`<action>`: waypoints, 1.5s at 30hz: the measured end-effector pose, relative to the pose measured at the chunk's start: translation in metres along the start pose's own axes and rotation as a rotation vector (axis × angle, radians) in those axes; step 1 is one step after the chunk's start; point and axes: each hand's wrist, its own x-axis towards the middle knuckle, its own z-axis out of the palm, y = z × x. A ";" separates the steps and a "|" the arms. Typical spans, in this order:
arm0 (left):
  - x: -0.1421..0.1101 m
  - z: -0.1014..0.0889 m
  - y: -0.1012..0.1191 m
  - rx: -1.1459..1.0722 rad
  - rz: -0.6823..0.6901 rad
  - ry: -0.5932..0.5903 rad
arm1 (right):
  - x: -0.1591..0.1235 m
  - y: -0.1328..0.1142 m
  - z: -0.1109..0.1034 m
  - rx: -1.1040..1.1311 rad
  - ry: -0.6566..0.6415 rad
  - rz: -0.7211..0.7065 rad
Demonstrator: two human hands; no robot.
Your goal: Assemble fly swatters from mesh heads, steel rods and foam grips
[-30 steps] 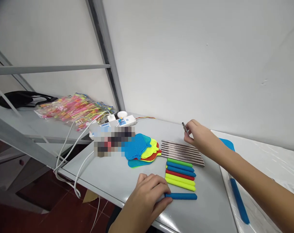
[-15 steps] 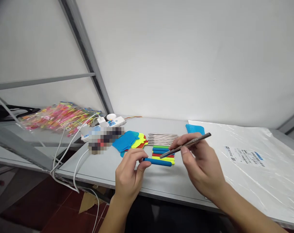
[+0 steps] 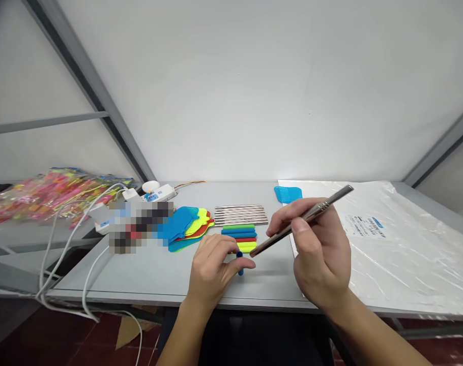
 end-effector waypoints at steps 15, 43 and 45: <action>-0.015 0.018 0.003 -0.200 -0.178 -0.074 | -0.002 0.016 0.008 0.088 -0.182 0.099; -0.039 -0.020 0.012 -0.415 -0.289 -0.123 | -0.007 -0.004 0.043 0.124 -0.331 0.044; -0.041 -0.024 0.017 -0.479 -0.391 -0.104 | -0.009 -0.007 0.048 0.166 -0.323 0.103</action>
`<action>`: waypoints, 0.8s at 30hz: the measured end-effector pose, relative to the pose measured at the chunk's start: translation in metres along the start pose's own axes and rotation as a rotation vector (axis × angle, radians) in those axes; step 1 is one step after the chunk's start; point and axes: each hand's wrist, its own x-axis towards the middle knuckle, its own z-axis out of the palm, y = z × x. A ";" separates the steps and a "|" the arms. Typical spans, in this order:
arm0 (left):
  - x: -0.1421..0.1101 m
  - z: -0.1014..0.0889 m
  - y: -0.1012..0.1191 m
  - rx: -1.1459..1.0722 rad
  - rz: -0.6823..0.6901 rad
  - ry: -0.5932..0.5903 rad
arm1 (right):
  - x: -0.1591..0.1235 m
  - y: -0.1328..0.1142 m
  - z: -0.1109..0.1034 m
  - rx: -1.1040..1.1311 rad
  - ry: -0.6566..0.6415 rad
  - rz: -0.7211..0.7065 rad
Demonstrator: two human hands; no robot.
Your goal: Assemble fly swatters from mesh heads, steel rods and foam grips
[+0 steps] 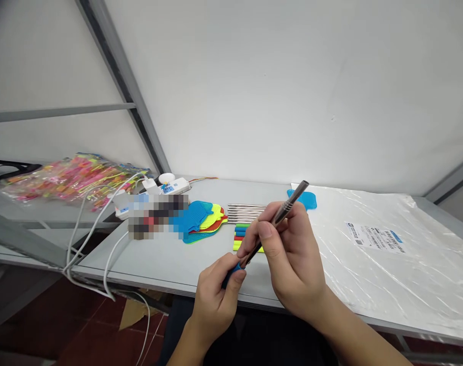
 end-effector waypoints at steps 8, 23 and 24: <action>-0.013 0.010 0.015 -0.704 -0.538 0.025 | -0.012 0.010 0.018 0.295 -0.205 0.445; 0.003 0.007 0.000 -1.161 -0.639 0.020 | -0.008 0.015 0.003 0.650 0.227 0.300; 0.005 0.008 0.001 -1.186 -0.655 0.075 | -0.012 0.018 0.005 0.657 0.238 0.281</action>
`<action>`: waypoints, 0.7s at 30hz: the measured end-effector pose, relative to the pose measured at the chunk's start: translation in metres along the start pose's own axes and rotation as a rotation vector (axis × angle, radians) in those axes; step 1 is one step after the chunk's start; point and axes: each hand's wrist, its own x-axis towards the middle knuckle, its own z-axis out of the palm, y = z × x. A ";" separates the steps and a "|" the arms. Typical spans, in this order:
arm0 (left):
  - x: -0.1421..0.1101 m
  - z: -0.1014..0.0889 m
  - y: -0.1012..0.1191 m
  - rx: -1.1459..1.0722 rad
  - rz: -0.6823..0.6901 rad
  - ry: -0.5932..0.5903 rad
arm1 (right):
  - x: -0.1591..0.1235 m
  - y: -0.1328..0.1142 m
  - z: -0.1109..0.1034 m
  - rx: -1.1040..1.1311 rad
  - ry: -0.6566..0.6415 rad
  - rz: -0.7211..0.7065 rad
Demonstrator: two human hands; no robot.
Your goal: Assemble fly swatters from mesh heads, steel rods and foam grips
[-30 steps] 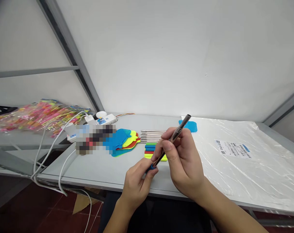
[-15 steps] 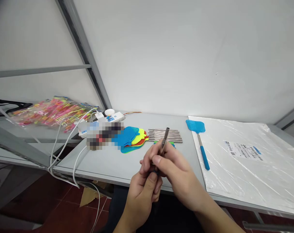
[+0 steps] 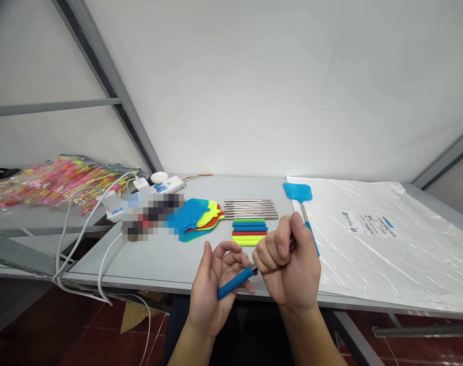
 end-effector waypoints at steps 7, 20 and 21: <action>0.002 0.002 -0.001 -0.097 0.030 0.180 | -0.012 0.035 0.007 -0.057 0.032 -0.056; -0.004 0.001 0.014 0.063 0.113 0.219 | -0.007 0.050 0.006 -0.018 0.034 0.014; -0.004 0.001 0.013 0.128 0.109 0.202 | -0.005 0.049 0.003 -0.019 0.051 0.039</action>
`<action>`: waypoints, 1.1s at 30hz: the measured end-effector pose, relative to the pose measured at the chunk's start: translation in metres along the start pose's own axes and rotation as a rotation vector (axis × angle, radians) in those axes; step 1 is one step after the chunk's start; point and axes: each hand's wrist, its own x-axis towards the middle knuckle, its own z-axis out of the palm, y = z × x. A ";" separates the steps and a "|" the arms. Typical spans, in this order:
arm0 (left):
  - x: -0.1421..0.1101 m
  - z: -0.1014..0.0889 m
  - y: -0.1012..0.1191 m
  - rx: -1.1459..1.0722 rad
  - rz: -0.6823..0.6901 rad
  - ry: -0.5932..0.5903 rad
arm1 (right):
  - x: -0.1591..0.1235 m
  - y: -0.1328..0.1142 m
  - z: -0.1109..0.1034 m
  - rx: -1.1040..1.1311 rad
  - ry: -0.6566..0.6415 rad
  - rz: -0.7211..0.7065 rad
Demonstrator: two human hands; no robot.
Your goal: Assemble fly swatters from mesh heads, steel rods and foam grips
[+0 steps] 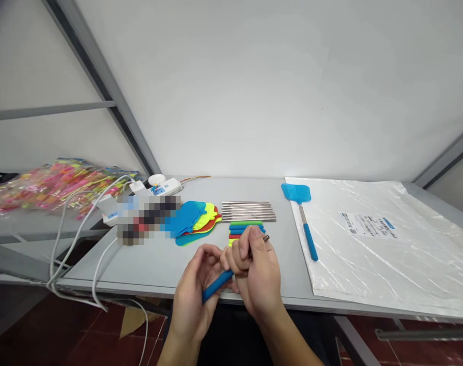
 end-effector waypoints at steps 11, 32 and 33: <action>-0.010 -0.008 -0.008 0.520 -0.089 -0.308 | -0.007 -0.008 -0.018 -0.494 -0.052 0.089; -0.007 -0.085 0.066 0.029 0.349 0.192 | 0.090 0.099 0.006 -2.128 -0.923 -0.657; -0.006 -0.085 0.065 0.035 0.338 0.187 | 0.090 0.098 0.004 -2.135 -0.934 -0.691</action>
